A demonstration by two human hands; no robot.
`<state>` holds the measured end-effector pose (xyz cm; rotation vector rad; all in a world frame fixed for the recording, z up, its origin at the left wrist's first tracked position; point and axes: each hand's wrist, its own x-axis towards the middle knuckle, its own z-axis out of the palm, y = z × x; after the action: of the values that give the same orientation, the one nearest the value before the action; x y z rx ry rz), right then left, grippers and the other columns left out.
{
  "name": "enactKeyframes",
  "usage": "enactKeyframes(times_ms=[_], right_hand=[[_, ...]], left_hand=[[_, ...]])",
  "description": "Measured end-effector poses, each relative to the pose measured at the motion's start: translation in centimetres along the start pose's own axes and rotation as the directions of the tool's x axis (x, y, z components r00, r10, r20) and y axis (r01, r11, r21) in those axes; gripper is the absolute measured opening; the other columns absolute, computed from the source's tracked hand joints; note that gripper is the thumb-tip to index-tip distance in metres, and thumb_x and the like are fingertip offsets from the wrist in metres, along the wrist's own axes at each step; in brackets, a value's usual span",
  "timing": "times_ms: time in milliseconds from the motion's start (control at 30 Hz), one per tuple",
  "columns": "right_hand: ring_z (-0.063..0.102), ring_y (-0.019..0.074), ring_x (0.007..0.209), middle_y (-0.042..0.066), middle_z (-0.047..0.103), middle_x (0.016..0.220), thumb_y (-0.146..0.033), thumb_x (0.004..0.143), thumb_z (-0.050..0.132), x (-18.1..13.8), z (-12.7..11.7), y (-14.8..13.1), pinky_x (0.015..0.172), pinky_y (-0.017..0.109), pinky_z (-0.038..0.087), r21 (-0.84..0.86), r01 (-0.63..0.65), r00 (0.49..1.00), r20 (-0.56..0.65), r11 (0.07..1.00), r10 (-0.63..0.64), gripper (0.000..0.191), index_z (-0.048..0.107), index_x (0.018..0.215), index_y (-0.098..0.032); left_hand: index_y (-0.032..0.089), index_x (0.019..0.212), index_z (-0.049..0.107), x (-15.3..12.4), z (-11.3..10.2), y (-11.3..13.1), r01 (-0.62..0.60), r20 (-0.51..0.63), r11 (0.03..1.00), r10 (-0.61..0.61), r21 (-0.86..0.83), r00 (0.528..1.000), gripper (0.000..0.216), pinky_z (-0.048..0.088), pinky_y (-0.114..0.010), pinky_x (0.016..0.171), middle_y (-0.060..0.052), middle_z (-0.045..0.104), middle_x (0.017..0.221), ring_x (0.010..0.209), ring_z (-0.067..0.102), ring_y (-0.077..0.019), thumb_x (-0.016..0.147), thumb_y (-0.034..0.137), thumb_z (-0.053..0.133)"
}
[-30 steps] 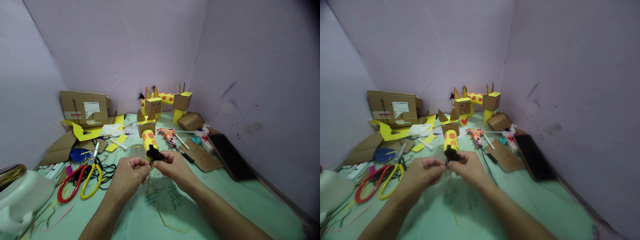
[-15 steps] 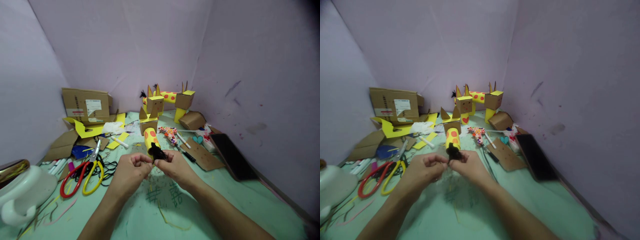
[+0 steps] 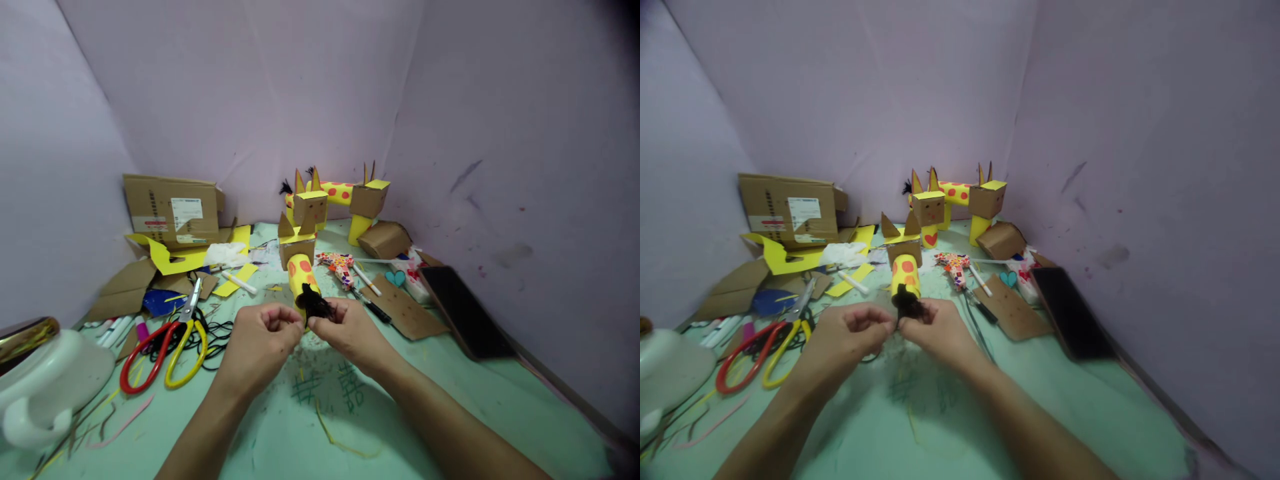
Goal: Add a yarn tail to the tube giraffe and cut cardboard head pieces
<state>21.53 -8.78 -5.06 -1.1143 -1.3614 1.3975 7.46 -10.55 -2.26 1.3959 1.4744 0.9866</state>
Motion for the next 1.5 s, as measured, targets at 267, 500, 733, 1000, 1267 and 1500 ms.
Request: enactKeyframes(times_ms=[267,500,733,1000,1267,1500], right_hand=[[0.028,0.0056,0.048,-0.008,0.036,0.050,-0.022,0.060,0.056,-0.1,0.0,-0.2,0.046,0.021,0.021,-0.016,0.010,1.000,0.006,1.000,-0.010,0.009,0.048,0.057,-0.017],[0.027,0.0057,0.048,-0.008,0.036,0.050,-0.022,0.058,0.055,-0.1,0.0,-0.3,0.046,0.021,0.021,-0.010,0.018,1.000,-0.001,1.000,-0.018,0.008,0.049,0.058,-0.017],[0.023,0.0053,0.045,-0.008,0.033,0.050,-0.024,0.060,0.054,0.0,-0.2,-0.3,0.044,0.022,0.017,-0.021,-0.004,0.999,-0.034,1.000,0.004,0.008,0.049,0.059,-0.018],[0.022,0.0044,0.043,-0.009,0.034,0.049,-0.024,0.059,0.054,0.1,-0.3,-0.3,0.043,0.022,0.015,-0.019,-0.028,0.999,-0.037,0.999,0.028,0.008,0.051,0.062,-0.017],[0.023,0.0049,0.045,-0.009,0.033,0.049,-0.023,0.059,0.054,-0.1,-0.2,-0.4,0.044,0.022,0.016,-0.008,-0.011,1.000,-0.011,1.000,0.011,0.008,0.049,0.058,-0.017],[0.025,0.0051,0.044,-0.009,0.036,0.048,-0.022,0.057,0.054,-0.2,-0.1,-0.7,0.044,0.022,0.018,0.019,-0.028,1.000,-0.002,0.999,0.029,0.006,0.051,0.059,-0.017]], left_hand=[[0.014,0.056,0.063,0.1,0.0,0.2,-0.027,0.005,0.997,0.027,0.075,1.000,0.015,0.028,-0.018,0.040,0.004,0.050,0.045,0.041,0.038,-0.0068,0.058,0.029,0.059],[0.015,0.055,0.056,0.2,0.4,0.1,-0.009,-0.015,0.999,0.010,0.046,1.000,0.011,0.026,-0.018,0.040,0.006,0.045,0.043,0.041,0.035,-0.0060,0.055,0.025,0.053],[0.017,0.051,0.048,0.7,0.0,-0.1,-0.024,-0.095,0.999,0.019,-0.046,0.995,0.009,0.021,-0.017,0.039,0.008,0.037,0.041,0.041,0.029,-0.0052,0.055,0.025,0.049],[0.017,0.052,0.048,0.8,-0.3,-0.2,0.002,-0.265,0.998,-0.018,-0.061,0.964,0.008,0.020,-0.018,0.040,0.009,0.037,0.039,0.041,0.028,-0.0052,0.058,0.022,0.051],[0.014,0.057,0.059,0.3,0.1,0.1,0.025,-0.037,0.986,-0.031,-0.167,0.999,0.021,0.018,-0.019,0.038,0.007,0.041,0.038,0.038,0.029,-0.0052,0.062,0.034,0.059],[0.016,0.056,0.057,0.3,0.9,-0.4,0.039,-0.012,0.987,-0.042,-0.155,0.999,0.011,0.020,-0.018,0.037,0.009,0.037,0.036,0.036,0.027,-0.0046,0.057,0.027,0.058]])
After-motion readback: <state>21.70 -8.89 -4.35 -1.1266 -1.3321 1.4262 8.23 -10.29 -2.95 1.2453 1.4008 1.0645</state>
